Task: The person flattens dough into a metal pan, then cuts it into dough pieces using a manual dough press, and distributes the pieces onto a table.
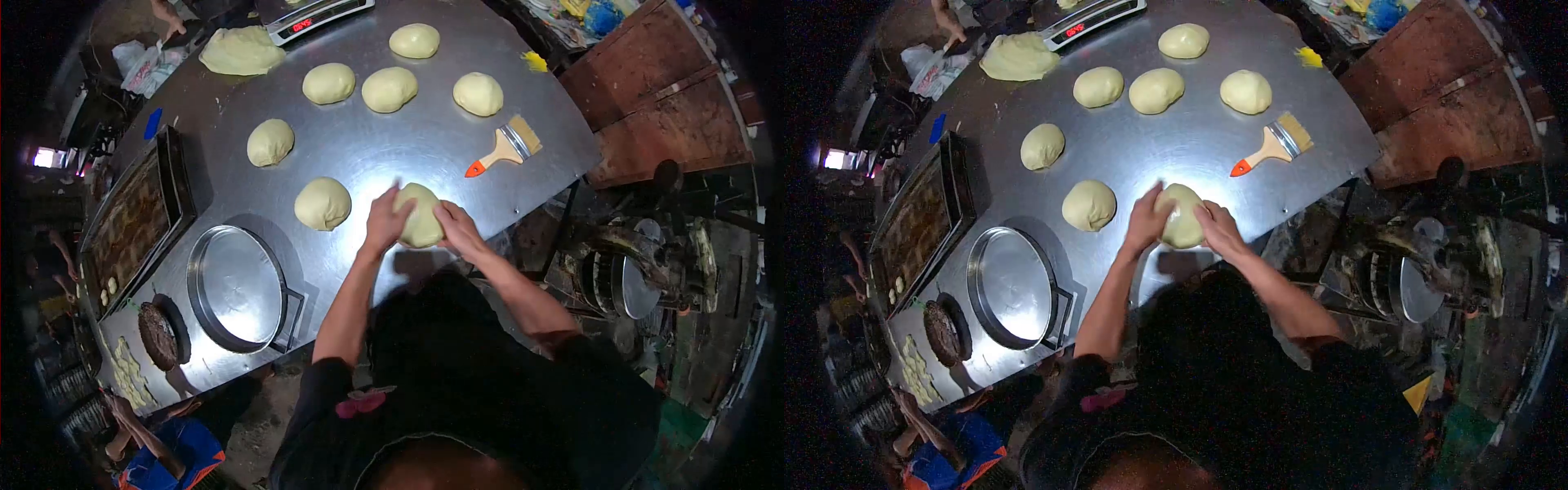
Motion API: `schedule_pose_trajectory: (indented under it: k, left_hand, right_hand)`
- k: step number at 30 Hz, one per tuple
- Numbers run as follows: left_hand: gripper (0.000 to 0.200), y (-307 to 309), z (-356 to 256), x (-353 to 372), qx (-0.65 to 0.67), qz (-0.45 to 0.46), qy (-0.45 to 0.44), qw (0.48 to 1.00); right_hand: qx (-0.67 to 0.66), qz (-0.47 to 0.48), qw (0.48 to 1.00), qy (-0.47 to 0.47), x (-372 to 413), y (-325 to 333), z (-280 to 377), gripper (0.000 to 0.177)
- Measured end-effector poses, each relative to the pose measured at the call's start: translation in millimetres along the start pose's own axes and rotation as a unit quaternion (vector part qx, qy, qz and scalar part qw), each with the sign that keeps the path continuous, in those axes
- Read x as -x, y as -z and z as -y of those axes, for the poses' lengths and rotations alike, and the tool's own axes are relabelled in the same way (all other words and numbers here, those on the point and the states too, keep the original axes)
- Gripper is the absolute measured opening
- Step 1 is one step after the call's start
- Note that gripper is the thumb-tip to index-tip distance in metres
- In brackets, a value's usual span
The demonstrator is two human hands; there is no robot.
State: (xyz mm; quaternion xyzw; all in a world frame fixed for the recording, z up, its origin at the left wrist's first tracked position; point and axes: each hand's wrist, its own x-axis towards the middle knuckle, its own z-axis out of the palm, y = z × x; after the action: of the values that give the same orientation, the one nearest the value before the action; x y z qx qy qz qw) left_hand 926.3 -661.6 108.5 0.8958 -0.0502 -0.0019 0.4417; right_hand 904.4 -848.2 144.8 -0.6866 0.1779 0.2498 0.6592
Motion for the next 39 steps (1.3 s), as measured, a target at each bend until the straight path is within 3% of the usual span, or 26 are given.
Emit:
schedule_pose_trajectory:
  k: [1, 2, 4, 5, 6, 8, 9, 10, 12, 14, 16, 18, 19, 20, 22, 24, 25, 26, 28, 29, 31, 33, 36, 39]
  left_hand:
    - [0.052, -4.1, -10.1, -8.5, 0.036, 0.006, 0.014, 0.999]
    - [0.047, -2.0, -26.8, -14.8, 0.070, 0.010, 0.027, 0.997]
    - [0.037, 14.0, -65.4, -3.7, 0.205, -0.032, 0.155, 0.966]
    - [0.033, 13.9, -68.5, 1.9, 0.242, -0.054, 0.121, 0.961]
    - [0.033, 14.4, -58.5, 1.7, 0.241, -0.048, 0.129, 0.961]
    - [0.037, 17.5, -32.2, 3.6, -0.060, 0.109, 0.061, 0.990]
    - [0.045, 15.4, -30.1, 3.1, -0.155, -0.060, -0.025, 0.986]
    - [0.045, 21.4, -46.1, -6.4, -0.153, -0.058, -0.030, 0.986]
    - [0.054, 28.9, -85.6, -9.5, -0.020, 0.105, -0.185, 0.977]
    - [0.059, -5.2, -84.4, 3.7, -0.110, 0.123, -0.290, 0.943]
    - [0.065, -32.9, -45.0, 12.8, -0.104, 0.135, -0.258, 0.951]
    - [0.069, -39.0, -32.5, -6.7, -0.181, 0.155, -0.252, 0.938]
    - [0.072, -34.4, -41.0, -17.4, -0.253, 0.080, -0.230, 0.936]
    - [0.069, -28.4, -41.3, -42.1, -0.195, 0.178, -0.232, 0.936]
    - [0.059, -48.2, -13.4, -68.3, -0.315, 0.116, -0.304, 0.892]
    - [0.058, -26.5, -19.9, -76.1, -0.175, 0.142, -0.265, 0.938]
    - [0.064, -13.7, -28.3, -74.9, -0.084, 0.155, -0.194, 0.965]
    - [0.064, -8.5, -20.9, -61.8, -0.085, 0.152, -0.198, 0.965]
    - [0.073, -5.1, 2.9, -13.5, -0.284, 0.108, -0.230, 0.924]
    - [0.080, 2.1, 1.1, -4.8, -0.308, 0.124, -0.207, 0.920]
    - [0.080, 17.3, -5.7, -30.9, -0.330, 0.130, -0.221, 0.908]
    - [0.079, 21.1, -12.6, -15.0, -0.347, 0.148, -0.217, 0.900]
    - [0.076, 7.4, 4.9, 57.5, -0.359, 0.110, -0.259, 0.890]
    - [0.074, 15.7, -9.2, 67.9, -0.365, 0.182, -0.217, 0.887]
  right_hand:
    - [0.173, -0.059, 0.979, 0.092, -8.6, -6.3, 0.0, 0.051]
    - [0.173, -0.061, 0.979, 0.092, -7.2, -6.7, -0.3, 0.051]
    - [0.165, -0.082, 0.962, 0.204, -12.9, -5.6, 13.3, 0.042]
    - [0.174, -0.051, 0.964, 0.195, -2.6, 0.6, 34.8, 0.041]
    - [0.280, -0.041, 0.930, 0.234, -7.6, 10.8, 38.0, 0.037]
    - [0.534, -0.085, 0.815, 0.208, -0.4, 13.1, 56.9, 0.033]
    - [0.548, -0.038, 0.786, 0.284, -1.3, 13.9, 56.5, 0.026]
    - [0.568, -0.009, 0.733, 0.373, -18.0, 13.0, 33.8, 0.037]
    - [0.572, 0.010, 0.699, 0.429, -22.4, -10.2, 0.7, 0.039]
    - [0.585, -0.021, 0.675, 0.449, -27.0, -29.4, -17.1, 0.042]
    - [0.600, -0.035, 0.662, 0.449, -34.8, -31.8, -27.4, 0.045]
    - [0.610, -0.035, 0.649, 0.454, -52.8, -29.1, -26.3, 0.049]
    - [0.612, -0.032, 0.640, 0.464, -65.9, -28.3, -21.2, 0.050]
    - [0.608, -0.028, 0.635, 0.476, -77.6, -29.1, -14.7, 0.052]
    - [0.599, -0.022, 0.623, 0.503, -94.1, -29.0, 0.5, 0.055]
    - [0.575, 0.015, 0.638, 0.512, -90.4, -23.4, 17.2, 0.058]
    - [0.551, 0.052, 0.671, 0.494, -84.0, -18.6, 32.4, 0.058]
    - [0.527, 0.090, 0.700, 0.473, -83.2, -11.2, 41.5, 0.058]
    - [0.681, 0.087, 0.640, 0.345, -75.4, 18.2, 41.3, 0.065]
    - [0.649, 0.082, 0.665, 0.361, -78.8, 21.2, 42.3, 0.067]
    - [0.657, 0.078, 0.654, 0.367, -107.3, 19.9, 60.1, 0.067]
    - [0.659, 0.084, 0.668, 0.334, -87.4, 18.8, 49.8, 0.066]
    - [0.676, 0.073, 0.677, 0.283, -14.4, 37.0, 3.2, 0.064]
    - [0.658, 0.083, 0.711, 0.234, 14.1, 50.7, -4.6, 0.063]
